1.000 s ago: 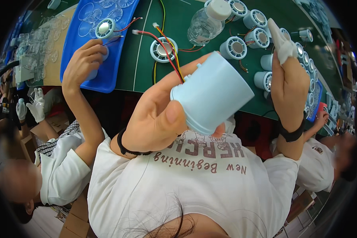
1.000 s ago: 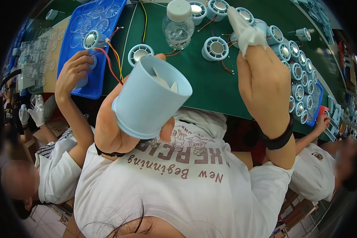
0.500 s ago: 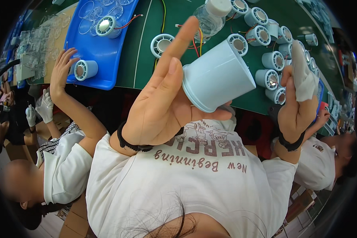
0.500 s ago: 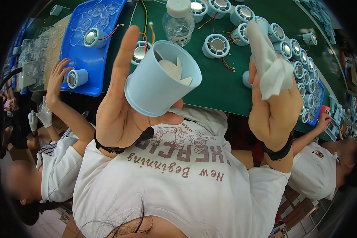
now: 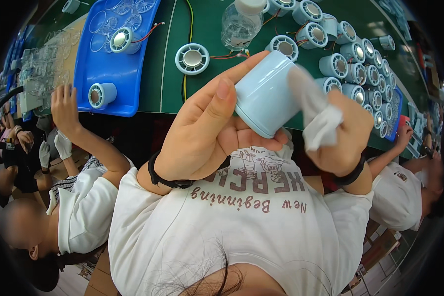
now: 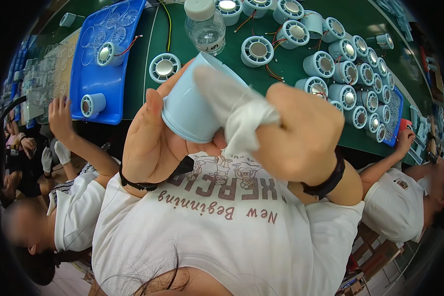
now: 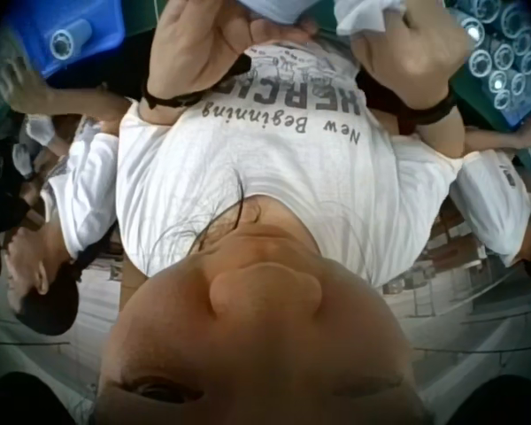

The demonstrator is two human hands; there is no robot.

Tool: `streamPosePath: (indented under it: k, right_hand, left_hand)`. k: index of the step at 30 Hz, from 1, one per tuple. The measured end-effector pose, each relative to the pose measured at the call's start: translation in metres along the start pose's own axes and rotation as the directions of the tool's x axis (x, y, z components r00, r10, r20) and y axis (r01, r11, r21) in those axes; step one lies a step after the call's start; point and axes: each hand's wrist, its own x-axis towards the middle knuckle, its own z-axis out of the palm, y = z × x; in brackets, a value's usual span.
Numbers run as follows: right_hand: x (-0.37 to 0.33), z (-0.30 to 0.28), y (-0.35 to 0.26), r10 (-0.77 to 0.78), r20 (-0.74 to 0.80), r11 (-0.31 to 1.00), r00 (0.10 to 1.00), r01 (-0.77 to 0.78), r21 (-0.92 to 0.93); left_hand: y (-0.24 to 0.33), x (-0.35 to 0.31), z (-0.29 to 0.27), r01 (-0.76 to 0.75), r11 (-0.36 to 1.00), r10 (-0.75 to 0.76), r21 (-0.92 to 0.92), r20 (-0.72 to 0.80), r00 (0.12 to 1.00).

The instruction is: Wiping plastic components with a cloth and placing them into cardboard boxes on a factory production line.

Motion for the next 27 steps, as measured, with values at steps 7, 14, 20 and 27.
streamPosePath:
  k: [7,14,20,27]
  right_hand:
    - [-0.005,0.002,0.028,0.232,0.029,0.962,0.972,-0.225,-0.157]
    - [-0.021,-0.006,0.032,0.35,-0.016,0.93,0.937,-0.349,-0.116]
    - [-0.023,-0.011,0.019,0.271,-0.166,0.956,0.948,-0.285,-0.07]
    - [-0.006,-0.015,-0.016,-0.112,0.198,0.977,0.974,0.072,0.201]
  left_hand:
    - [0.0,-0.003,-0.013,0.003,0.997,0.012,-0.079,0.179,0.984]
    - [0.003,-0.007,-0.003,-0.024,0.99,0.018,0.139,0.044,0.999]
    - [-0.009,-0.002,-0.016,0.072,0.861,-0.046,-0.504,0.064,0.997]
    - [-0.013,0.0,-0.017,0.175,0.837,-0.148,-0.519,0.095,0.984]
